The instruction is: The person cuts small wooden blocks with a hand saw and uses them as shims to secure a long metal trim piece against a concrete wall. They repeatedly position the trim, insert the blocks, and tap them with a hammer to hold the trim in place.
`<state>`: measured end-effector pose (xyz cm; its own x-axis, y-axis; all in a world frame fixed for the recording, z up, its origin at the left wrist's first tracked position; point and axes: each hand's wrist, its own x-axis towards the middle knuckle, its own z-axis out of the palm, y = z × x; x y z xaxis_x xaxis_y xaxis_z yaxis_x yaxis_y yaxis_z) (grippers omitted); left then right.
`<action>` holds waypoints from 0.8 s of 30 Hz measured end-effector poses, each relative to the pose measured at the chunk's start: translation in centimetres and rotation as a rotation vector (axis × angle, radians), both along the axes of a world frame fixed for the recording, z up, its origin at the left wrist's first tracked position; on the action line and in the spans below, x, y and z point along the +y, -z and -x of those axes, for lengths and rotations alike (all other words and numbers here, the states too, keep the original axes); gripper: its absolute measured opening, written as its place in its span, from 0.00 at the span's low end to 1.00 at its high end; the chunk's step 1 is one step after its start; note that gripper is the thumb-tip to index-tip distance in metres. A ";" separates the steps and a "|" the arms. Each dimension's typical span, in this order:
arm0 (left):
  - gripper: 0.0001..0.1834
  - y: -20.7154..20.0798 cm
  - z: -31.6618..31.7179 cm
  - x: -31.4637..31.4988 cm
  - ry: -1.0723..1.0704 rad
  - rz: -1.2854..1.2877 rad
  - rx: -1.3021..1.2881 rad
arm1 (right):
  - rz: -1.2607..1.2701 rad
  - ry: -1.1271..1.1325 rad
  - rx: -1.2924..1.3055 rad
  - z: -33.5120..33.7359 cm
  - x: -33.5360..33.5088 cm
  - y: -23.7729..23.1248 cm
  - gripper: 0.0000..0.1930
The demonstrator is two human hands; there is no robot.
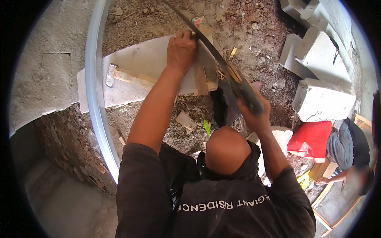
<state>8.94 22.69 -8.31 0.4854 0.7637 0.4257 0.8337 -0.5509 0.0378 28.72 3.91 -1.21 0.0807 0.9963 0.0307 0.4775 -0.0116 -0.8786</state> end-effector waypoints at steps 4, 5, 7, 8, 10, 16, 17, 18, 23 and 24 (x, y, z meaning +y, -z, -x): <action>0.08 0.0 0.1 -0.4 -0.017 0.034 0.027 | 0.235 0.002 -0.349 -4.4 -10.5 -0.9 0.28; 0.08 0.1 -0.1 -0.4 -0.006 0.030 0.013 | 0.129 0.008 -0.304 -5.0 -11.4 -0.8 0.26; 0.07 0.2 -0.3 -0.1 0.015 0.013 -0.008 | -0.079 0.009 -0.230 -6.3 -13.2 -0.5 0.23; 0.08 0.2 -0.3 0.1 0.014 0.001 -0.009 | -0.145 0.011 -0.284 -6.8 -12.8 0.2 0.22; 0.08 0.3 -0.3 0.8 0.012 -0.023 -0.016 | 0.157 0.189 -0.074 -9.1 -13.8 1.6 0.19; 0.08 0.1 0.1 0.3 -0.047 0.063 0.001 | 0.078 -0.046 -0.097 -8.8 -10.1 -3.9 0.24; 0.07 0.0 0.0 0.2 -0.043 0.071 -0.008 | -0.006 -0.048 -0.001 -8.9 -10.7 -3.3 0.25; 0.06 -0.1 -0.2 0.0 -0.040 0.081 -0.015 | -0.024 -0.036 -0.008 -8.6 -10.7 -3.0 0.24; 0.07 0.0 0.4 0.5 -0.055 0.059 0.047 | 0.054 -0.012 -0.017 -6.2 -4.2 -2.5 0.24; 0.07 -0.1 0.7 0.7 -0.080 0.063 0.064 | 0.064 0.020 0.041 -6.5 -3.0 -2.6 0.24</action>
<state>8.25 23.44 -8.20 0.4469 0.8252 0.3453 0.8765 -0.4811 0.0152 35.22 0.95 1.35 0.1008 0.9942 -0.0363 0.4399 -0.0773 -0.8947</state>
